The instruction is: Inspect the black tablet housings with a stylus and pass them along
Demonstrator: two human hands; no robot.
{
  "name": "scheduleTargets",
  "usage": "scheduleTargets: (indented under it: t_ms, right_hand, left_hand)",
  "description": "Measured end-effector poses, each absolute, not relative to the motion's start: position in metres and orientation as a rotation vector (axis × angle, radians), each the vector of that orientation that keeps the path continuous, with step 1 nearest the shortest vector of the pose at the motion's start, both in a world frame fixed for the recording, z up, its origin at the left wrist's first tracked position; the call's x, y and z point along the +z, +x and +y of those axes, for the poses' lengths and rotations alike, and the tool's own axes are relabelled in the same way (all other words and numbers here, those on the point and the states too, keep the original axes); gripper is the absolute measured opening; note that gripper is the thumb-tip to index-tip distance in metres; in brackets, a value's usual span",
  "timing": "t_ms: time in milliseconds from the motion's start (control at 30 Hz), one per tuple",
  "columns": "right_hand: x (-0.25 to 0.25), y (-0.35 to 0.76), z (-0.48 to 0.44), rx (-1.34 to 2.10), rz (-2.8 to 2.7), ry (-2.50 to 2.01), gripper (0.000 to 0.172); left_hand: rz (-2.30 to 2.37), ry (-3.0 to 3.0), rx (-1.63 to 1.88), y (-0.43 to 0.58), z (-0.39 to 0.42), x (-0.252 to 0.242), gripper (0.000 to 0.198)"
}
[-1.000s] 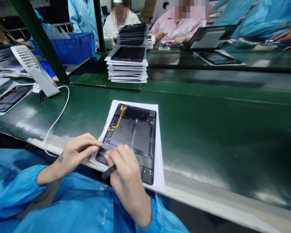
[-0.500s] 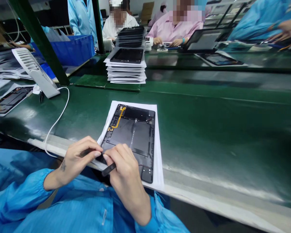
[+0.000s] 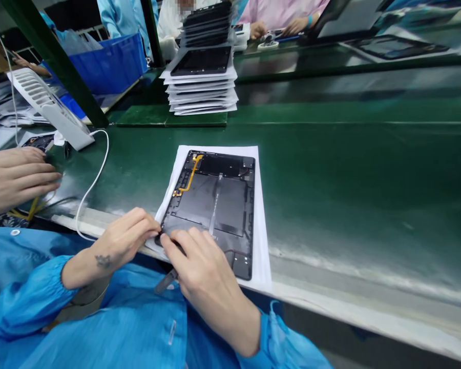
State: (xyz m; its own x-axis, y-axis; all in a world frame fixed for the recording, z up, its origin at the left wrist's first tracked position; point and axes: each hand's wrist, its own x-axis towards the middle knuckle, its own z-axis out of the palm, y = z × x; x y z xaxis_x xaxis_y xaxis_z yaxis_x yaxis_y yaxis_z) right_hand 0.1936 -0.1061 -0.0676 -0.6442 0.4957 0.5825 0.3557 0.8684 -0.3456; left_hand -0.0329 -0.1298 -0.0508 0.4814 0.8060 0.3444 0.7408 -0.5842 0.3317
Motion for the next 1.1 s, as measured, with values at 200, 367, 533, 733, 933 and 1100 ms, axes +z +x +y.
scheduleTargets:
  t_ms: [200,367,533,733,933,1100]
  right_hand:
    - [-0.065,0.19,-0.106,0.196,-2.391,-0.619,0.032]
    - [-0.065,0.188,-0.106,0.182,-2.386,-0.609,0.033]
    - [-0.067,0.187,-0.106,0.143,-2.412,-0.623,0.03]
    - [-0.066,0.184,-0.104,0.104,-2.431,-0.599,0.032]
    - [-0.064,0.187,-0.105,0.152,-2.416,-0.622,0.028]
    - [-0.064,0.184,-0.105,0.195,-2.409,-0.638,0.027]
  left_hand:
    - [1.325,2.813,0.617,-0.032,-0.134,-0.048,0.016]
    - [1.313,2.848,0.658,-0.036,-0.134,-0.048,0.016]
    - [1.401,2.789,0.878,-0.045,-0.141,-0.054,0.021]
    - [1.288,2.903,0.829,-0.05,-0.146,-0.065,0.033]
    - [1.171,3.08,0.73,-0.047,-0.144,-0.053,0.032]
    - [1.205,3.194,0.609,-0.039,-0.145,-0.045,0.028]
